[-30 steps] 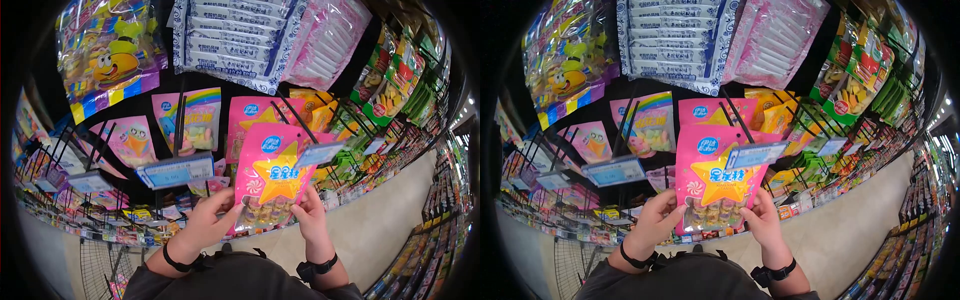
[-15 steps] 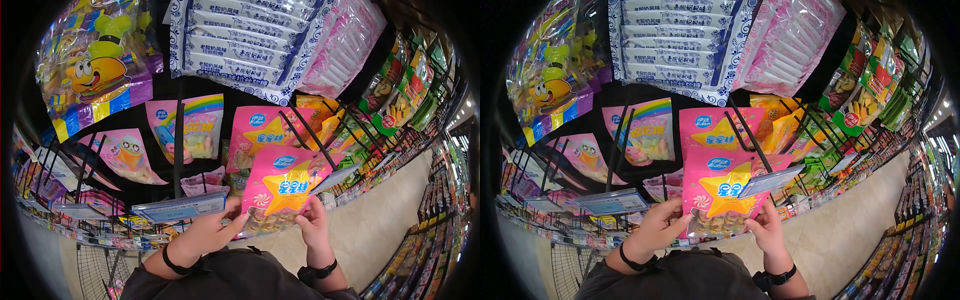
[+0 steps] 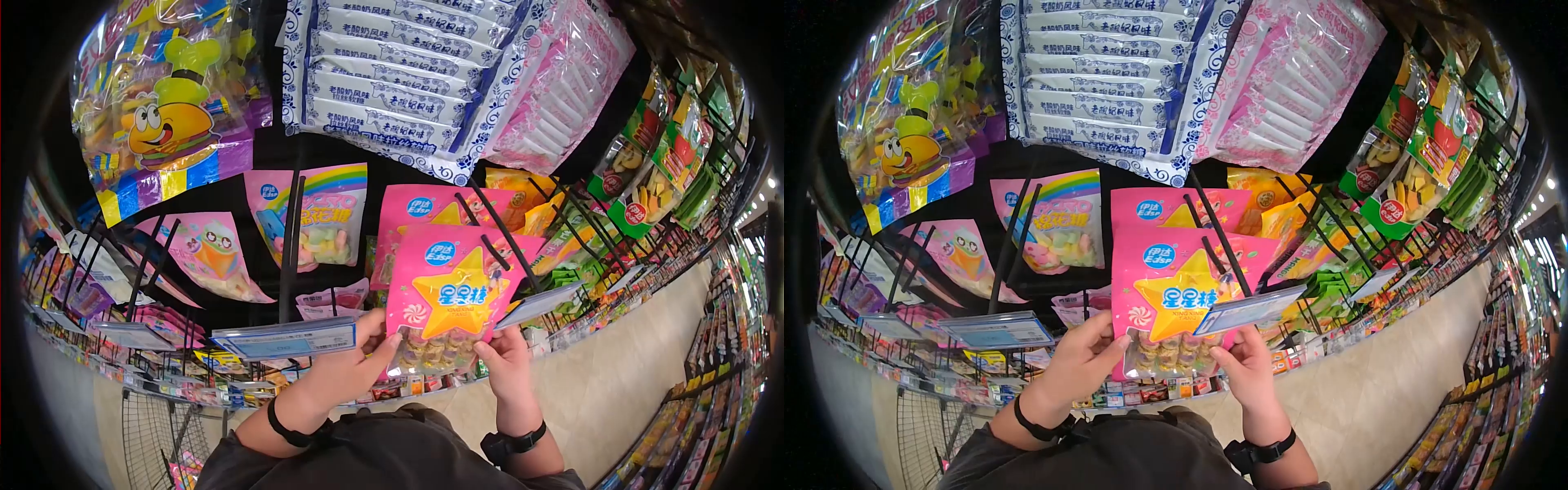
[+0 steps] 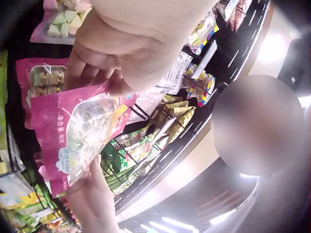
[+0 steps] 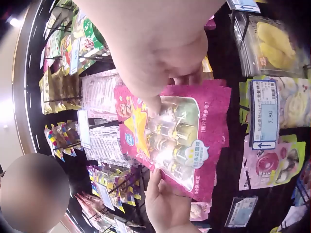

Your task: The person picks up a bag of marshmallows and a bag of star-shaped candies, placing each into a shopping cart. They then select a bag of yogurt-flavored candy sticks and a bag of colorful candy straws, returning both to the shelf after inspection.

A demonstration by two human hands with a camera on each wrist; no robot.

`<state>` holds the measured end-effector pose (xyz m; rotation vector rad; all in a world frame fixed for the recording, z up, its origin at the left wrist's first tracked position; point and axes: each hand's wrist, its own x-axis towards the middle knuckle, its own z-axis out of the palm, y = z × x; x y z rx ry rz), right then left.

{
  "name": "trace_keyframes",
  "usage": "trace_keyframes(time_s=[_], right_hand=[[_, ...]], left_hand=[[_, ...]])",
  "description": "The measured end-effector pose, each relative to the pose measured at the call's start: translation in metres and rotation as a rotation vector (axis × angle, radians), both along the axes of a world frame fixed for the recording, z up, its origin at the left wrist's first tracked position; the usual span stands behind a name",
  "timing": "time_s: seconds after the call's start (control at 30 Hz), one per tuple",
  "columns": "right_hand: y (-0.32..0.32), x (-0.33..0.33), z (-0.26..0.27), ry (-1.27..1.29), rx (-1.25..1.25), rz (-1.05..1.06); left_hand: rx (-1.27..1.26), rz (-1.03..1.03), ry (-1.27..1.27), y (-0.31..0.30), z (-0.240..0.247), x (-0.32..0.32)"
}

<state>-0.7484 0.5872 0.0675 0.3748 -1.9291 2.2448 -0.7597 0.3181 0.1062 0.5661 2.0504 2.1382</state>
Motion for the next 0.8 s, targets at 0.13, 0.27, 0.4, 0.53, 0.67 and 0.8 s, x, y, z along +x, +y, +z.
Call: trace_keyframes(time_s=[0.13, 0.27, 0.4, 0.53, 0.67, 0.8], right_hand=[[0.004, -0.014, 0.001, -0.181, 0.043, 0.020], [-0.003, -0.035, 0.013, -0.153, 0.049, -0.016], [-0.002, -0.061, 0.005, -0.118, -0.023, 0.065], [0.003, -0.076, 0.015, -0.159, 0.052, 0.108], [0.020, -0.103, -0.024, -0.222, 0.050, 0.135], [0.035, -0.111, -0.041, -0.099, 0.179, 0.225]], left_hand=[[0.088, 0.069, 0.036, 0.011, -0.009, -0.011], [0.005, 0.152, -0.036, 0.014, -0.013, -0.026], [-0.028, 0.279, 0.002, 0.022, -0.017, -0.038], [0.025, 0.396, 0.021, 0.034, -0.014, -0.046], [-0.028, 0.485, -0.008, 0.039, -0.030, -0.051], [-0.248, 0.633, -0.021, 0.039, -0.032, -0.039]])
